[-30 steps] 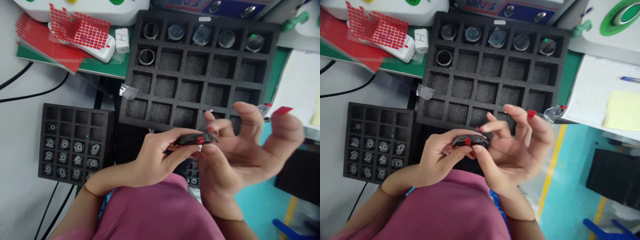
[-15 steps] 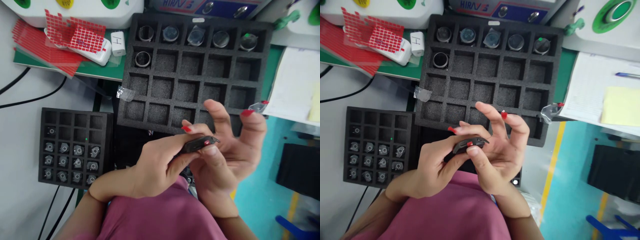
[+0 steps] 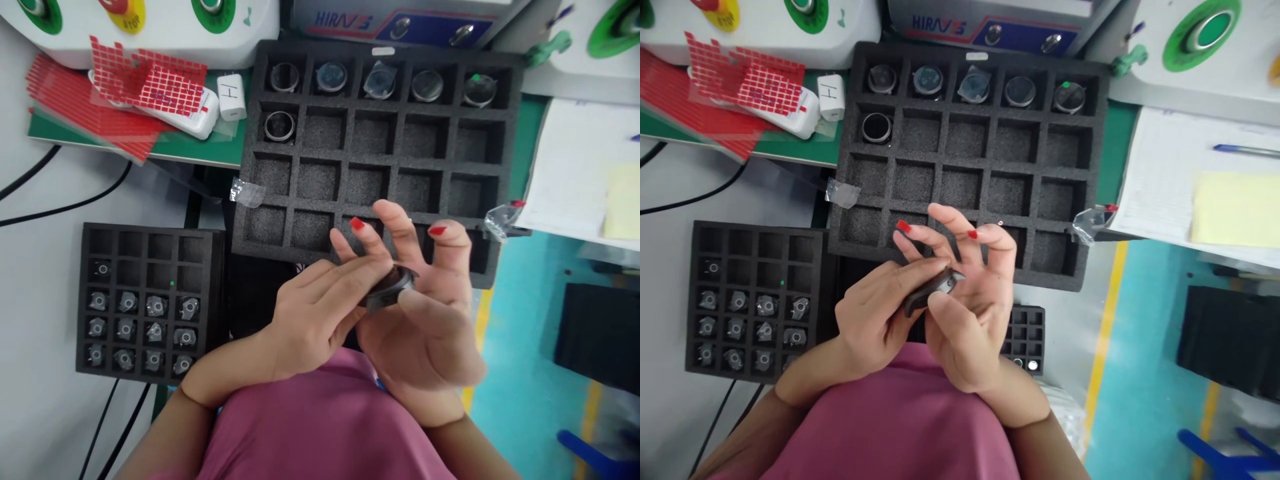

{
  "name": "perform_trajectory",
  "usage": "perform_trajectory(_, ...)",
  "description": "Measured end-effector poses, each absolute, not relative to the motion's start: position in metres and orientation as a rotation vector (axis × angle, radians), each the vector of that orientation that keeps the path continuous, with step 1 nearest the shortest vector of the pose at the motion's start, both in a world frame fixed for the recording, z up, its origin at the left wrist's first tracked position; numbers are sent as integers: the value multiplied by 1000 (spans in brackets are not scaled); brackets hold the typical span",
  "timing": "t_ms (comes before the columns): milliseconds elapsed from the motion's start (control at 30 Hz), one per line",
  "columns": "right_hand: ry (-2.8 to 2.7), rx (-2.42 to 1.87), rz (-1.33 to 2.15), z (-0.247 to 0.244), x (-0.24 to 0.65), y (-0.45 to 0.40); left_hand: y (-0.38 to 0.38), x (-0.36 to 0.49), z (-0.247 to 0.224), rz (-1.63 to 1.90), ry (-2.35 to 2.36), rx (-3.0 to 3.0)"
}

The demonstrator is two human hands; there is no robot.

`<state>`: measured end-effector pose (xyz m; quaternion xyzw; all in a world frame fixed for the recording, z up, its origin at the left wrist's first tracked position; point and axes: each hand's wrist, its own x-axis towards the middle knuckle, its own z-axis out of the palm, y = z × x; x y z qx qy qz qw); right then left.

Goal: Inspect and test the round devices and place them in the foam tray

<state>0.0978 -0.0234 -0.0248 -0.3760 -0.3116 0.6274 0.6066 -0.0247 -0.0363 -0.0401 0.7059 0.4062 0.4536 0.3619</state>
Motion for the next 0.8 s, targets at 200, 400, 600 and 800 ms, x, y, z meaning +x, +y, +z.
perform_trajectory(200, -614, -826, 1499, -19, 93, -23, -30, -24, -47, 1335, 1094, 2108)
perform_trajectory(400, -815, -790, 1448, -31, 97, -24, -29, -28, -35, 1208, 1083, 1953)
perform_trajectory(600, -901, -805, 1377, -30, 93, -24, -30, -28, -22, 1167, 1166, 1803)
perform_trajectory(800, -875, -770, 1372, -28, 92, -27, -29, -28, -24, 1154, 1148, 1883)
